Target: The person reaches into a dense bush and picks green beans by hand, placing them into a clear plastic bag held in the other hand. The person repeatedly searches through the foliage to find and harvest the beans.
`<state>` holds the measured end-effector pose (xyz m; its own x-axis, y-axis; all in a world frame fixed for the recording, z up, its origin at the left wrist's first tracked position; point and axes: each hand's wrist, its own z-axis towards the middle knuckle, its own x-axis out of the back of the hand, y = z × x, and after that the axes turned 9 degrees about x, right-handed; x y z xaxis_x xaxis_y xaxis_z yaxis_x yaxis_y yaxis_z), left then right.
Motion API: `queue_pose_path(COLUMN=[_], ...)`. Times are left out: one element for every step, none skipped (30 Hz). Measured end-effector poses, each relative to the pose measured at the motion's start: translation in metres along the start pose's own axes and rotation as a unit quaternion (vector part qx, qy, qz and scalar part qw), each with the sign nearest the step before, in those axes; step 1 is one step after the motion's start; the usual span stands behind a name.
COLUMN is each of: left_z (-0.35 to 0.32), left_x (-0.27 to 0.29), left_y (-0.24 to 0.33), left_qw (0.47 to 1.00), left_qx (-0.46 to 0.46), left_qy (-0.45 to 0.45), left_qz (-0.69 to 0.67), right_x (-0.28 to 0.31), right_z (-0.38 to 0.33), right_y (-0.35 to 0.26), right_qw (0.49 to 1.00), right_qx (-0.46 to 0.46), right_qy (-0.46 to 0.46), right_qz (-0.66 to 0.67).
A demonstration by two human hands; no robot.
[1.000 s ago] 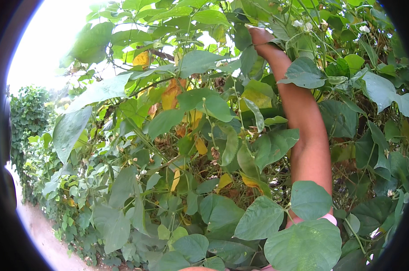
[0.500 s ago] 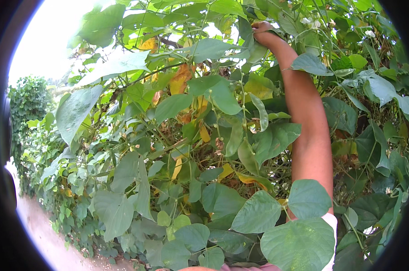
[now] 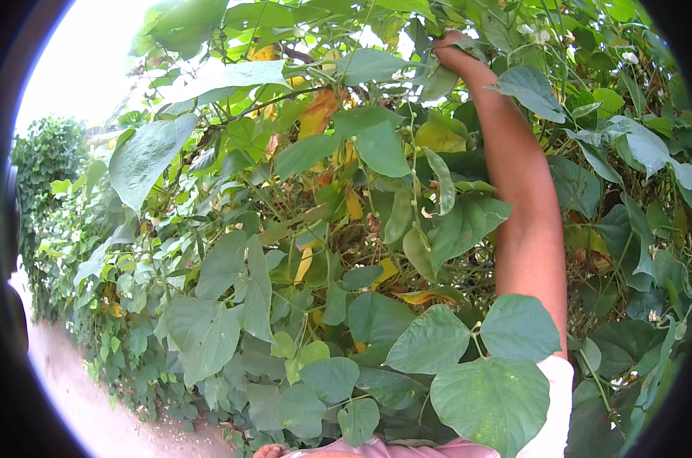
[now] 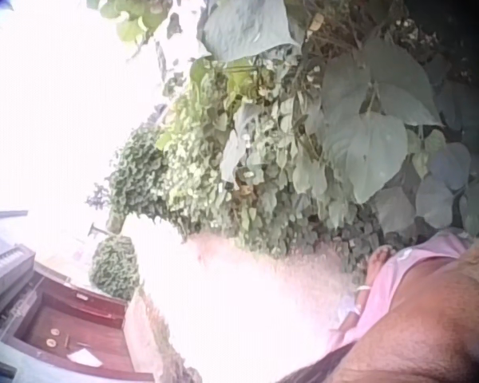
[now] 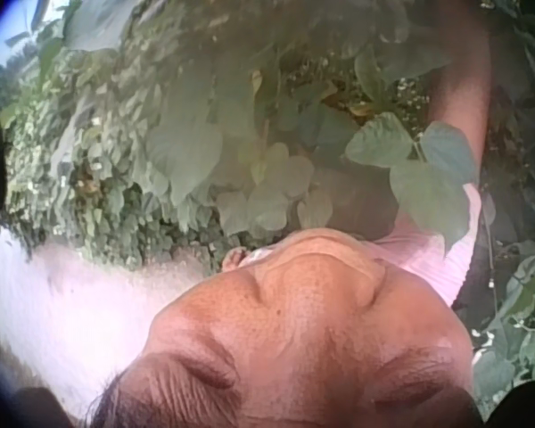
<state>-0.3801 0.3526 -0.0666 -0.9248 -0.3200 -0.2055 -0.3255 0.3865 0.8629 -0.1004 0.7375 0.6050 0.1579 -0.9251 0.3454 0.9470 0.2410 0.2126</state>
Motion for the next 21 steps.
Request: queue_pose_path(left_z=[-0.002, -0.002, -0.004, -0.005, -0.004, -0.005, -0.004, -0.003, -0.003, -0.003, 0.001, 0.001, -0.01, -0.01, -0.003, 0.004, 0.011, 0.01, 0.001, 0.005, 0.009], left_x=[0.0, 0.0, 0.0, 0.0, -0.001, 0.0, 0.0, 0.002, 0.004, 0.006, 0.007, 0.01, 0.008, 0.013, 0.016, 0.018, 0.024, 0.027, 0.024, 0.027, 0.03], left_y=[-0.003, -0.007, -0.009, -0.01, -0.015, -0.018, -0.022, -0.027, -0.028, -0.033, -0.035, -0.04, -0.025, -0.024, -0.031, -0.036, -0.036, -0.025, -0.013, -0.013, -0.009], left_qw=[1.0, 1.0, 1.0, 1.0, 0.999, 0.999, 0.998, 0.997, 0.996, 0.995, 0.994, 0.993, 0.995, 0.994, 0.993, 0.989, 0.993, 0.995, 0.998, 0.998, 0.998], left_qx=[-0.001, -0.002, -0.003, -0.005, -0.007, -0.01, -0.013, -0.018, -0.018, -0.021, -0.027, -0.04, -0.092, -0.07, -0.036, 0.001, 0.023, 0.047, 0.036, 0.029, 0.033], left_qy=[-0.004, -0.009, -0.014, -0.019, -0.025, -0.031, -0.039, -0.046, -0.053, -0.057, -0.064, -0.059, -0.038, -0.08, -0.081, -0.081, -0.069, -0.059, -0.035, -0.034, -0.044], left_qz=[-0.004, -0.011, -0.013, -0.018, -0.026, -0.033, -0.039, -0.051, -0.063, -0.078, -0.085, -0.095, 0.005, -0.035, -0.078, -0.122, -0.092, -0.061, -0.034, -0.047, -0.043], right_x=[0.001, 0.001, 0.001, -0.001, -0.002, -0.005, -0.005, -0.003, -0.003, -0.001, 0.001, 0.006, 0.013, 0.021, 0.03, 0.036, 0.044, 0.051, 0.058, 0.072, 0.078], right_z=[-0.002, -0.003, -0.003, -0.002, -0.002, -0.004, -0.007, -0.011, -0.012, -0.014, -0.017, -0.027, -0.037, -0.048, -0.06, -0.074, -0.087, -0.095, -0.101, -0.107, -0.114], right_y=[-0.003, -0.005, -0.002, 0.004, 0.007, 0.01, 0.011, 0.011, 0.009, 0.007, 0.006, -0.003, -0.019, -0.032, -0.04, -0.054, -0.071, -0.082, -0.095, -0.109, -0.104], right_qw=[1.0, 1.0, 1.0, 0.999, 0.997, 0.997, 0.996, 0.995, 0.994, 0.993, 0.992, 0.996, 0.998, 0.998, 0.994, 0.994, 0.994, 0.994, 0.988, 0.99, 0.985], right_qx=[-0.002, -0.004, 0.023, 0.05, 0.076, 0.072, 0.068, 0.064, 0.071, 0.077, 0.084, 0.073, 0.064, 0.055, 0.093, 0.096, 0.098, 0.101, 0.13, 0.104, 0.129], right_qy=[-0.002, -0.003, -0.001, 0.002, 0.005, 0.017, 0.028, 0.039, 0.052, 0.064, 0.076, 0.051, 0.023, -0.005, -0.041, -0.034, -0.028, -0.022, -0.016, -0.026, 0.015], right_qz=[-0.005, -0.009, -0.006, -0.003, 0.0, 0.022, 0.042, 0.062, 0.062, 0.061, 0.059, 0.027, -0.005, -0.037, -0.027, -0.031, -0.035, -0.04, -0.077, -0.087, -0.11])
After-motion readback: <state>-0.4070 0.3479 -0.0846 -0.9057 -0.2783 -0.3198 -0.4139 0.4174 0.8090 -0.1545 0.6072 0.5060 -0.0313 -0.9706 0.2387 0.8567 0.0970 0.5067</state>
